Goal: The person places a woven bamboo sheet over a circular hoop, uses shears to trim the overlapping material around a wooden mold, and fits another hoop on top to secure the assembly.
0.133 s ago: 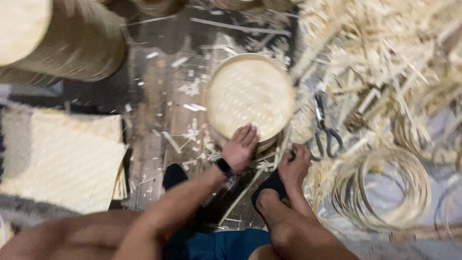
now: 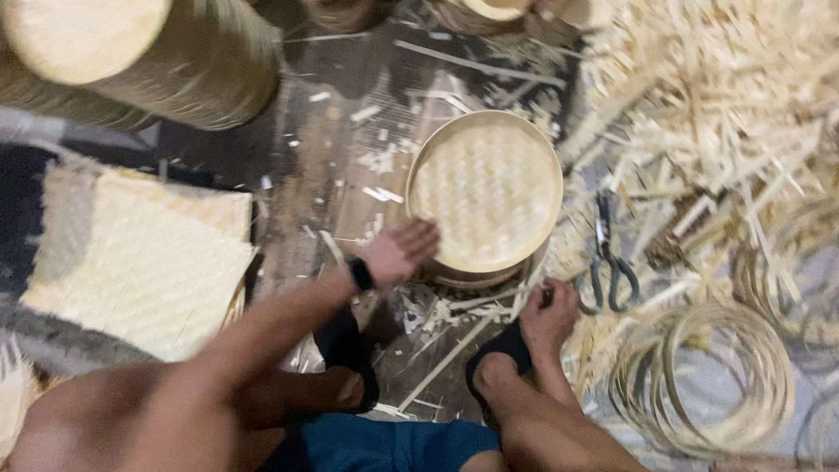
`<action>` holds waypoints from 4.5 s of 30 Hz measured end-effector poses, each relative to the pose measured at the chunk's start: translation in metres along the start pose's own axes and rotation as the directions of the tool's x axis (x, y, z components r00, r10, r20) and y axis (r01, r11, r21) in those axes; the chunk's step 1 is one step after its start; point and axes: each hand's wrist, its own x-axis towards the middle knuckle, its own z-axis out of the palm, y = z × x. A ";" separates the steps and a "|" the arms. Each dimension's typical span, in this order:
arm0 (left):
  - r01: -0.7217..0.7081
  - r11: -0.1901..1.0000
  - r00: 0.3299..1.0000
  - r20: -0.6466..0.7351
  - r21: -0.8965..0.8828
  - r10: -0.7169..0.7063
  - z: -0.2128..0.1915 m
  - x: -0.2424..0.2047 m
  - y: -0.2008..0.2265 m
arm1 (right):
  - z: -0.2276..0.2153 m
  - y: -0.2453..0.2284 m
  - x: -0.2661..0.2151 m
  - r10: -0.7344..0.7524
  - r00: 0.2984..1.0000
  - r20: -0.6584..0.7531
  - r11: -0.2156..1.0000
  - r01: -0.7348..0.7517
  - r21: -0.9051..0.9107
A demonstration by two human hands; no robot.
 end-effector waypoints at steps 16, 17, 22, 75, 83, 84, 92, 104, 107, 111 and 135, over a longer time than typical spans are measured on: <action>0.807 0.521 0.350 -0.487 -0.277 -0.800 -0.106 -0.214 -0.310 | -0.002 -0.002 0.006 0.066 0.996 0.063 0.997 -0.064 -0.033; 0.814 0.463 0.300 -0.430 -0.349 -0.852 -0.098 -0.212 -0.315 | -0.001 -0.002 0.005 0.078 0.994 0.071 0.997 -0.076 -0.033; 0.815 0.441 0.331 -0.324 -0.375 -0.886 -0.073 -0.224 -0.328 | 0.001 -0.003 0.008 0.023 0.998 0.052 0.988 -0.015 -0.153; 0.845 0.503 0.530 0.164 -0.182 -0.832 -0.124 -0.253 -0.115 | 0.016 0.040 0.014 -0.017 0.980 0.196 0.985 0.050 -0.166; 0.428 0.869 0.900 0.207 -0.250 -0.384 -0.235 -0.093 -0.065 | 0.014 0.025 0.007 0.056 0.996 0.063 0.998 -0.054 -0.040; 0.387 0.880 0.917 0.213 -0.276 -0.337 -0.232 -0.076 -0.051 | 0.010 0.021 0.006 0.032 0.999 0.021 0.998 -0.031 -0.045; -0.241 0.963 0.948 -0.240 -0.122 0.208 -0.111 0.015 0.056 | -0.025 -0.006 0.071 0.136 0.803 0.580 -0.013 -0.584 0.811; 0.542 -0.240 0.370 0.485 -0.805 -0.792 -0.002 0.026 -0.046 | -0.010 -0.034 0.100 0.248 0.896 0.369 0.754 -0.418 0.507; 0.353 -0.445 0.401 0.563 -0.823 -0.723 0.035 0.022 -0.054 | -0.004 -0.038 0.100 0.273 0.897 0.348 0.700 -0.433 0.567; 0.332 -0.398 0.393 0.509 -0.855 -0.766 0.061 0.016 -0.054 | -0.005 -0.049 0.098 0.288 0.897 0.336 0.667 -0.440 0.602; 0.269 0.852 0.952 0.256 -0.450 -0.165 -0.050 0.050 0.023 | -0.013 -0.077 0.098 0.286 0.937 0.199 0.798 -0.348 0.492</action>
